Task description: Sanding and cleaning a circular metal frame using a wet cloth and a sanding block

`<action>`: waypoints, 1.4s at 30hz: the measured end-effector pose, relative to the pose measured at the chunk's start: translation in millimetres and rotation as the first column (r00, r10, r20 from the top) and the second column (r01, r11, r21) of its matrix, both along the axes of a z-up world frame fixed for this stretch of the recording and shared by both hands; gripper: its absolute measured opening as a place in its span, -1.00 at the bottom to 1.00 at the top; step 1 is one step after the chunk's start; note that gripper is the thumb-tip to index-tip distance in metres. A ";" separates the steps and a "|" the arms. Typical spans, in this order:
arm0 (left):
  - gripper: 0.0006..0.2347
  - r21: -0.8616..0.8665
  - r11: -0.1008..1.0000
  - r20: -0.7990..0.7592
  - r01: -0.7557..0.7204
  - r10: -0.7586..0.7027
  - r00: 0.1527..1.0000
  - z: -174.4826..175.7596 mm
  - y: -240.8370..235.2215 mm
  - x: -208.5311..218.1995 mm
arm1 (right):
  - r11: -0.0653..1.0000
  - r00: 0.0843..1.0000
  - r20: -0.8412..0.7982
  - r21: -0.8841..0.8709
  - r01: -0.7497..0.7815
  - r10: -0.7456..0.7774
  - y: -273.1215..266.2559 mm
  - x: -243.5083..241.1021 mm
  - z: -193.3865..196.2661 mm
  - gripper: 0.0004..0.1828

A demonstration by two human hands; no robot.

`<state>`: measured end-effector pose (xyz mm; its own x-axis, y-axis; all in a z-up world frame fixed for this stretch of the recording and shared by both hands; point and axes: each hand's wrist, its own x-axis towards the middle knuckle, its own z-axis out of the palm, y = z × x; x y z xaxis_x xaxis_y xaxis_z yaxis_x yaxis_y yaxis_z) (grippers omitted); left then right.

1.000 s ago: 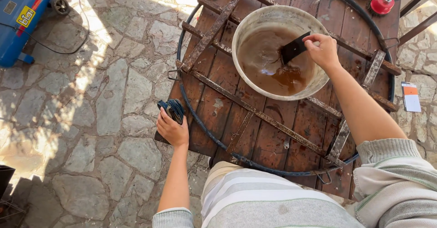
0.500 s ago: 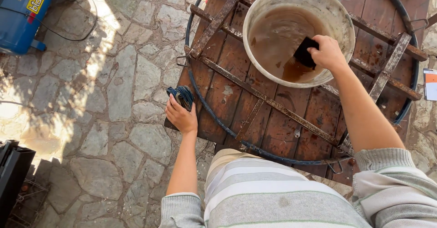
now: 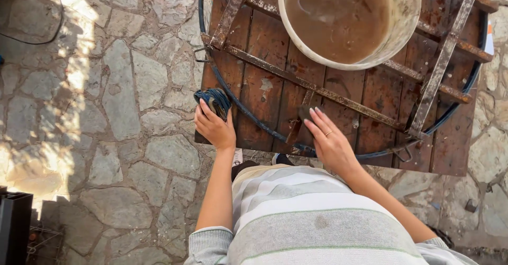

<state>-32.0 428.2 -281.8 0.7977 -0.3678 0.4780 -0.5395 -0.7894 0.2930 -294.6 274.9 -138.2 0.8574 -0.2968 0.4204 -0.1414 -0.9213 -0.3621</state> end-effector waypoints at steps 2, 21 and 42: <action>-0.17 -0.005 0.998 -0.014 0.058 -0.058 0.998 6.1 5.3 4.9 | 0.990 0.994 -0.086 0.117 0.083 -0.073 26.8 0.6 -24.3 -0.47; -0.29 -0.029 0.871 0.010 0.490 -0.490 0.871 15.7 34.1 35.1 | 0.679 0.643 -0.385 0.055 0.732 -0.661 83.7 109.2 -51.8 0.20; -0.33 -0.097 0.842 0.042 0.530 -0.529 0.848 13.3 32.7 38.6 | 0.722 0.628 -0.492 -0.001 0.692 -0.602 13.6 113.5 -68.8 0.22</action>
<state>6.6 461.0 -268.5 0.4888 -0.6817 0.5443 -0.8712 -0.3487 0.3456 -181.1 288.5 -207.1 0.4831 -0.8738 -0.0559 -0.8550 -0.4571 -0.2448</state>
